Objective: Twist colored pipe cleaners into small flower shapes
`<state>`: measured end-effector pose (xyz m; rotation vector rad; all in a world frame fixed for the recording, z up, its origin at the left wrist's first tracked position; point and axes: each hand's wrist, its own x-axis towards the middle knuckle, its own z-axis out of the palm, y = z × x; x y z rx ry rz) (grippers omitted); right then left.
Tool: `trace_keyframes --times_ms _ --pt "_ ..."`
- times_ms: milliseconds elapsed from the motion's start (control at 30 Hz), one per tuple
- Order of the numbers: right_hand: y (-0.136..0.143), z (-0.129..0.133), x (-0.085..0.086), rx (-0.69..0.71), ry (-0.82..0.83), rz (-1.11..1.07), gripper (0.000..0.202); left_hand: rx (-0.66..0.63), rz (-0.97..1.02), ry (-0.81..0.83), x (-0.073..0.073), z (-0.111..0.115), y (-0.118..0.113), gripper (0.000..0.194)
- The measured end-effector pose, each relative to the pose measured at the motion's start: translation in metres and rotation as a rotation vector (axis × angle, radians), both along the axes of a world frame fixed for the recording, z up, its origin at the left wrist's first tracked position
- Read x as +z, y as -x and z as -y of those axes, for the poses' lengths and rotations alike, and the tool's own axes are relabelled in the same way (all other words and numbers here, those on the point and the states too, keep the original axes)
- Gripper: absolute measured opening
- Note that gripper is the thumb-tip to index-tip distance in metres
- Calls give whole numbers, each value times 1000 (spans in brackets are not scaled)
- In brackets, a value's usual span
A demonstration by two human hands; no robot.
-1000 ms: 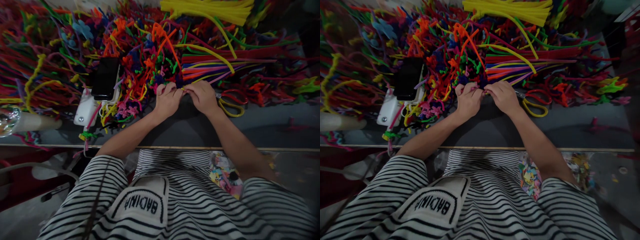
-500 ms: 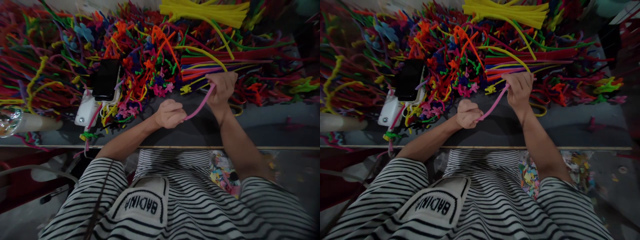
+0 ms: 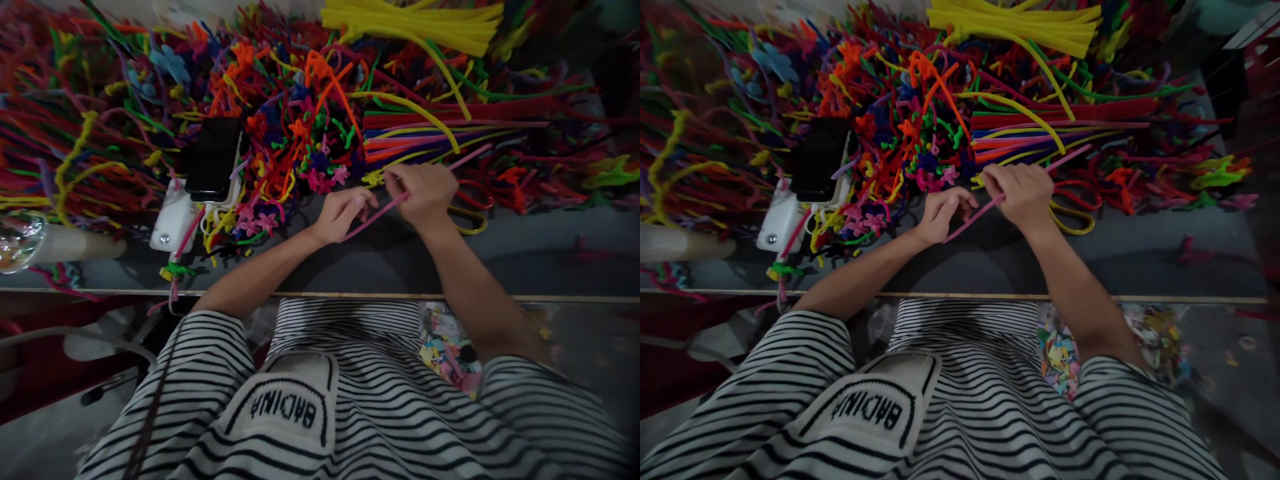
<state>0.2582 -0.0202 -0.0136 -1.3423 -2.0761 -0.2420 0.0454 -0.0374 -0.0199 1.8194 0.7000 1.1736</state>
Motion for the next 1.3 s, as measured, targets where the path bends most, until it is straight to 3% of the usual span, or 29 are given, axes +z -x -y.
trace_keyframes --times_ms 100,167,233,300,400,500,667,800,1000,1233,1300 --pt "-13 -11 2 -185 -55 -38 45 -170 72 176 -1 -5 -2 70" --pt "-24 -20 1 -289 -94 -47 38 -153 56 230 -3 -7 -5 66" --pt "-31 -26 -1 -302 -80 -41 35 -85 67 256 -6 -10 -8 62" --pt "-31 -27 -1 -233 -12 -41 40 -50 119 287 -9 -12 -11 61" --pt "-17 -18 1 38 127 -31 48 -69 164 350 -14 -18 -11 63" --pt "1 -3 3 273 196 -22 42 -56 174 407 -14 -24 -8 64" --pt "10 6 6 250 177 -97 49 -74 195 480 -13 -30 -4 60" --pt "3 0 4 177 181 -171 51 -85 196 381 -17 -33 -5 58" --pt "2 -8 -4 187 219 -181 47 -85 86 286 -16 -34 0 53" --pt "13 -3 -10 201 281 -104 32 0 79 244 -18 -33 1 49" --pt "16 -1 -10 223 284 -97 31 76 67 189 -20 -34 2 46"
